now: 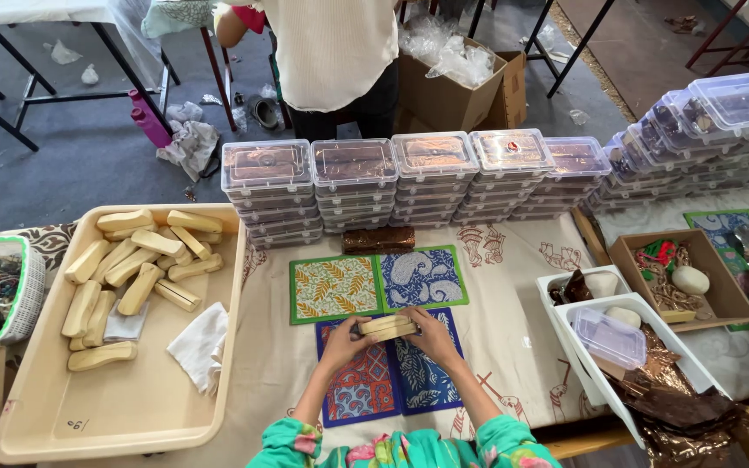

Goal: The person wipes a wooden block with a white cloth, then wraps it in foil. They place the wrapped block into a clear plastic container, close the lid, and stack it with other containers. The person repeats the process with another wooden block.

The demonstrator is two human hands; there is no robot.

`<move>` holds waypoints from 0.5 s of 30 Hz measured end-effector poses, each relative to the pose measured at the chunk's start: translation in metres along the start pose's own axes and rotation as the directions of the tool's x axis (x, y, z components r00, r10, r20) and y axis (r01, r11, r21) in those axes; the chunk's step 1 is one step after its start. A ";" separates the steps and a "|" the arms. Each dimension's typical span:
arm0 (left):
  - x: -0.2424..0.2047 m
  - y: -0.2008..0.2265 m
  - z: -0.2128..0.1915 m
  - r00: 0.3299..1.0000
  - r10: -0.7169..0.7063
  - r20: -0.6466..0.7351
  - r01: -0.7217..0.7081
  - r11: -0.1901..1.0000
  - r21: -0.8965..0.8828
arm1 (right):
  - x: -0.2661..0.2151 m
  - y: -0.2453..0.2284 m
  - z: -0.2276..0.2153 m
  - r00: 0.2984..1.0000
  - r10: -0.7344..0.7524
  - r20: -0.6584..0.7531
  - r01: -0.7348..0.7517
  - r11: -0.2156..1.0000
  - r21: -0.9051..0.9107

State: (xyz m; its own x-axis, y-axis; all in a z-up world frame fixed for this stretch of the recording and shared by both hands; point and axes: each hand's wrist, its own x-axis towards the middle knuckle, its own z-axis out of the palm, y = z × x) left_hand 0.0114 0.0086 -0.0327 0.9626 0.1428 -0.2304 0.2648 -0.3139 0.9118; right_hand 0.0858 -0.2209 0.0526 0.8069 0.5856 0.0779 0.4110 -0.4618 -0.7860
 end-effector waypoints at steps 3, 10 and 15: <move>0.009 -0.009 -0.004 0.998 -0.055 0.009 0.055 0.997 -0.046 | -0.001 -0.006 0.002 1.000 0.008 -0.018 -0.008 1.000 0.010; 0.009 0.010 -0.019 0.998 -0.056 0.004 0.055 0.992 0.115 | 0.004 0.008 0.011 0.999 0.032 0.007 -0.032 0.999 0.010; 0.008 -0.001 -0.015 0.973 -0.120 0.195 0.100 0.989 0.108 | 0.004 0.005 0.011 0.997 -0.072 0.010 0.072 0.997 -0.030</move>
State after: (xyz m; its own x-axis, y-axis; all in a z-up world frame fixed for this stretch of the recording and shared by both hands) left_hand 0.0180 0.0242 -0.0309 0.9164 -0.0067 -0.4002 0.3648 -0.3977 0.8419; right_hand 0.0865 -0.2133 0.0422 0.7707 0.6243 0.1279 0.4810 -0.4383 -0.7593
